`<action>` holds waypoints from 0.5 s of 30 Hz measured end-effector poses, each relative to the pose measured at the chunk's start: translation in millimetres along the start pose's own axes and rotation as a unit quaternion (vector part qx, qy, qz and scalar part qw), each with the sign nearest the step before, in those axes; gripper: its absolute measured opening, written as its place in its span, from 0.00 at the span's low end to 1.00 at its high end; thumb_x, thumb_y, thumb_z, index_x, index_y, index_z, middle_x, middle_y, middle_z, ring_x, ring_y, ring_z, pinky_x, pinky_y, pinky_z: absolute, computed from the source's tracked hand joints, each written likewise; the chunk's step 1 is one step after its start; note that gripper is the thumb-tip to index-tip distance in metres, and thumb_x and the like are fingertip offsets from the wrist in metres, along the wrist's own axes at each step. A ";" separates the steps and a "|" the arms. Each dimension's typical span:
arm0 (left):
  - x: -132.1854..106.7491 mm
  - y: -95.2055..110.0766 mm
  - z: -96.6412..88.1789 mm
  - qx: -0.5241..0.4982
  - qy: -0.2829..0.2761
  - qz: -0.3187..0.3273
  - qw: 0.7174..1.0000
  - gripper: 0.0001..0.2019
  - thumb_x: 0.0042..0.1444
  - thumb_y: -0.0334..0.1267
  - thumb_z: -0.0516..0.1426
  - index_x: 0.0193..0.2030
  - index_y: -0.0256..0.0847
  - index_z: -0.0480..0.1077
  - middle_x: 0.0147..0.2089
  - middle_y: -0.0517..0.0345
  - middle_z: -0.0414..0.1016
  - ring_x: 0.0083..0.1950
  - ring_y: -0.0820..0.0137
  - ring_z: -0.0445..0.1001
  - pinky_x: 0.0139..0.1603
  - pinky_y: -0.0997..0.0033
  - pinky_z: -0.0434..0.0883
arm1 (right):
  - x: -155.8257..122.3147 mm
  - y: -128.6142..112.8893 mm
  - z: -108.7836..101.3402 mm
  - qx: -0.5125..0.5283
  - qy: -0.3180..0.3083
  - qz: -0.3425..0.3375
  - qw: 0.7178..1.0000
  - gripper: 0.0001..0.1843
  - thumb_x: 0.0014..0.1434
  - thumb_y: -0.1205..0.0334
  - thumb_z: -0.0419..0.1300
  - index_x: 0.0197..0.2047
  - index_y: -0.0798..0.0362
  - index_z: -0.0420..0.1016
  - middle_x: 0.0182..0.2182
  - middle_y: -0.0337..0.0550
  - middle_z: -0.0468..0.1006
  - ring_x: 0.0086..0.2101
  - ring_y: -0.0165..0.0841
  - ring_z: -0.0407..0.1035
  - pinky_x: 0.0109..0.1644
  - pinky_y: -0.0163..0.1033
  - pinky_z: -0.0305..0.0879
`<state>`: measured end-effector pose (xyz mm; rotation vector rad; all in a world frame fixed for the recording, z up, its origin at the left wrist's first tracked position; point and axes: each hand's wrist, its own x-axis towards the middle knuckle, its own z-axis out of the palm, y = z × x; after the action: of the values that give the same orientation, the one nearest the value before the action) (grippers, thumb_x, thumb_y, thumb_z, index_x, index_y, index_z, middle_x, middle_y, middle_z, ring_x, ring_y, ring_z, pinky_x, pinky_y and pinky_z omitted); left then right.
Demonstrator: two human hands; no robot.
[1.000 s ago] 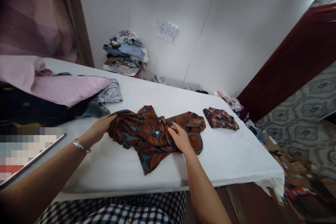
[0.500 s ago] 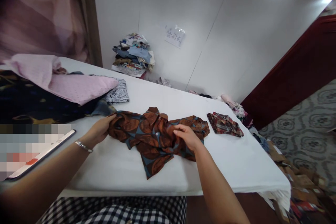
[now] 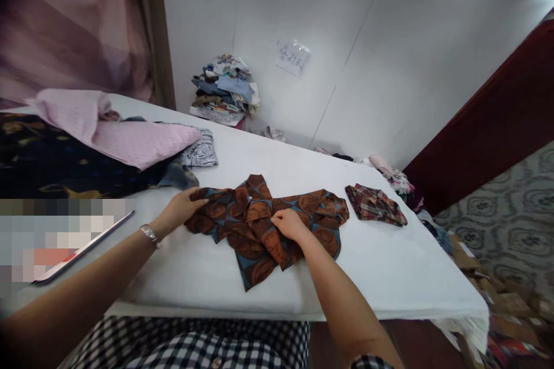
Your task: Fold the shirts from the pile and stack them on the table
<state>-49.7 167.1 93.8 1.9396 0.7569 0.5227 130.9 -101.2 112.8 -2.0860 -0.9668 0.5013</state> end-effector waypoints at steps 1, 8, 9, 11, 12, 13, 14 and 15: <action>1.6 1.0 -1.6 0.037 0.008 0.008 0.999 0.16 0.46 0.42 0.57 0.43 0.42 0.74 0.43 0.53 0.80 0.44 0.60 0.77 0.45 0.66 0.72 | 4.7 2.1 -4.5 0.014 0.019 0.004 1.000 0.11 0.47 0.56 0.59 0.20 0.51 0.75 0.21 0.37 0.76 0.26 0.32 0.66 0.35 0.38 0.62; 33.3 47.4 -22.9 0.157 0.043 0.112 0.980 0.18 0.54 0.42 0.49 0.45 0.40 0.75 0.48 0.49 0.78 0.49 0.57 0.74 0.52 0.63 0.68 | 26.2 -20.0 -69.9 0.164 0.173 -0.036 0.971 0.13 0.47 0.50 0.61 0.25 0.53 0.72 0.23 0.34 0.72 0.27 0.30 0.64 0.36 0.36 0.61; 39.8 60.8 -29.1 0.163 0.064 0.131 0.976 0.18 0.54 0.42 0.49 0.46 0.40 0.75 0.49 0.49 0.78 0.50 0.56 0.74 0.53 0.63 0.67 | 25.9 -30.1 -77.6 0.187 0.186 -0.053 0.963 0.13 0.47 0.50 0.62 0.26 0.52 0.72 0.23 0.33 0.72 0.28 0.29 0.64 0.37 0.36 0.62; 50.9 89.6 -43.4 0.164 0.125 0.172 0.963 0.19 0.56 0.42 0.48 0.47 0.41 0.74 0.49 0.49 0.77 0.51 0.56 0.73 0.54 0.62 0.66 | 22.8 -50.7 -88.8 0.247 0.210 -0.093 0.941 0.13 0.47 0.50 0.63 0.27 0.51 0.71 0.23 0.32 0.71 0.27 0.29 0.64 0.36 0.35 0.62; 54.9 103.4 -50.4 0.156 0.162 0.191 0.955 0.19 0.57 0.42 0.48 0.48 0.41 0.74 0.48 0.50 0.77 0.51 0.57 0.73 0.54 0.62 0.66 | 20.2 -59.5 -91.9 0.279 0.221 -0.117 0.927 0.13 0.48 0.49 0.64 0.28 0.50 0.71 0.23 0.32 0.71 0.27 0.29 0.65 0.36 0.35 0.62; 57.9 115.7 -56.3 0.143 0.201 0.210 0.946 0.19 0.58 0.43 0.47 0.49 0.42 0.73 0.48 0.51 0.77 0.51 0.58 0.73 0.53 0.63 0.66 | 17.2 -66.5 -93.1 0.309 0.229 -0.140 0.912 0.13 0.48 0.49 0.64 0.28 0.50 0.70 0.24 0.32 0.71 0.27 0.29 0.65 0.36 0.35 0.63; 60.0 125.5 -60.6 0.130 0.235 0.223 0.937 0.19 0.59 0.43 0.46 0.50 0.42 0.72 0.47 0.51 0.77 0.50 0.59 0.73 0.52 0.63 0.66 | 14.1 -70.9 -92.1 0.334 0.227 -0.153 0.902 0.13 0.48 0.49 0.64 0.29 0.50 0.70 0.24 0.32 0.72 0.28 0.29 0.66 0.36 0.35 0.64; 61.5 132.2 -62.7 0.119 0.255 0.230 0.931 0.20 0.59 0.44 0.45 0.50 0.42 0.72 0.46 0.52 0.77 0.48 0.60 0.73 0.51 0.64 0.66 | 11.0 -72.8 -88.7 0.355 0.212 -0.151 0.898 0.14 0.48 0.49 0.65 0.30 0.49 0.70 0.25 0.33 0.73 0.28 0.30 0.68 0.36 0.36 0.65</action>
<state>-7.5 202.5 242.7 2.2483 0.6989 1.3117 158.0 -104.9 224.7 -1.2764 -0.6855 0.1740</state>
